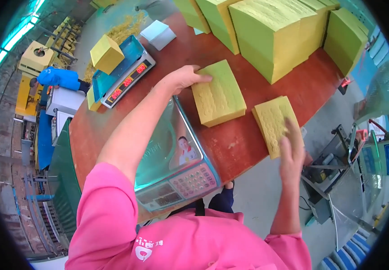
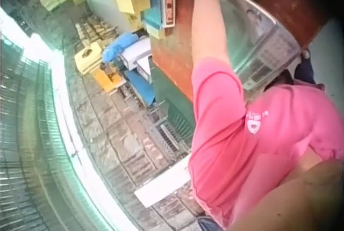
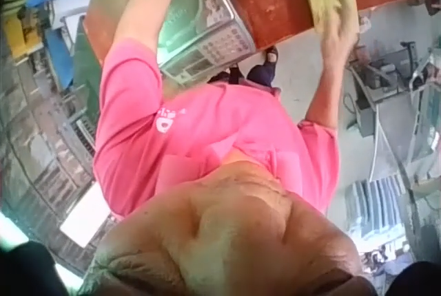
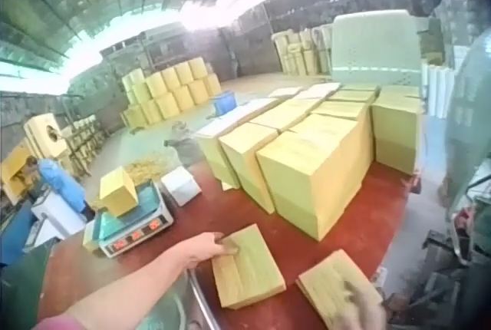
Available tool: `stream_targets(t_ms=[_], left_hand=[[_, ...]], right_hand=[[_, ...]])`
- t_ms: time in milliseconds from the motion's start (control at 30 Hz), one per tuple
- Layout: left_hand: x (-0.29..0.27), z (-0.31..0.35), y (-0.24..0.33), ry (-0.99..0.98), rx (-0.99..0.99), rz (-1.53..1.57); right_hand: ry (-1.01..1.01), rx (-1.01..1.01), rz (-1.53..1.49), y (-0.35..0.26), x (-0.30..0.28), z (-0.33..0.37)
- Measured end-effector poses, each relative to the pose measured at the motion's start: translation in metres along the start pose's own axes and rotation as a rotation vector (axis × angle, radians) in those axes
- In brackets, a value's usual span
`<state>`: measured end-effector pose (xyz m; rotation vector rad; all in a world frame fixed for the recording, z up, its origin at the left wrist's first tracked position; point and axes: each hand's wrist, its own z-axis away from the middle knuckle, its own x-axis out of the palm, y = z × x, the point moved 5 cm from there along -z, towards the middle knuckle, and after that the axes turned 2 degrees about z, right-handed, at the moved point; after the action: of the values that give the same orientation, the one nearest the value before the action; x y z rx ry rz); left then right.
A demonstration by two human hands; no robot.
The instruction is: The recorder weighs stacks of yellow textured paper on a digital scale and organizes them on a work table in a paper mill.
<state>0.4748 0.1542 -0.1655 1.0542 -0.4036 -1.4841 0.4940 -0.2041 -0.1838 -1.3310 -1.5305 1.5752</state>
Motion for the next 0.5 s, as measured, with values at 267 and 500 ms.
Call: stream_targets(t_ms=[267, 500], left_hand=[[0.048, 0.026, -0.002, -0.121, 0.059, -0.057], [0.063, 0.040, -0.003, -0.168, 0.054, -0.002]], right_hand=[[-0.228, 0.052, -0.189, -0.002, 0.080, 0.014], [-0.013, 0.142, -0.215, 0.036, 0.032, 0.064]])
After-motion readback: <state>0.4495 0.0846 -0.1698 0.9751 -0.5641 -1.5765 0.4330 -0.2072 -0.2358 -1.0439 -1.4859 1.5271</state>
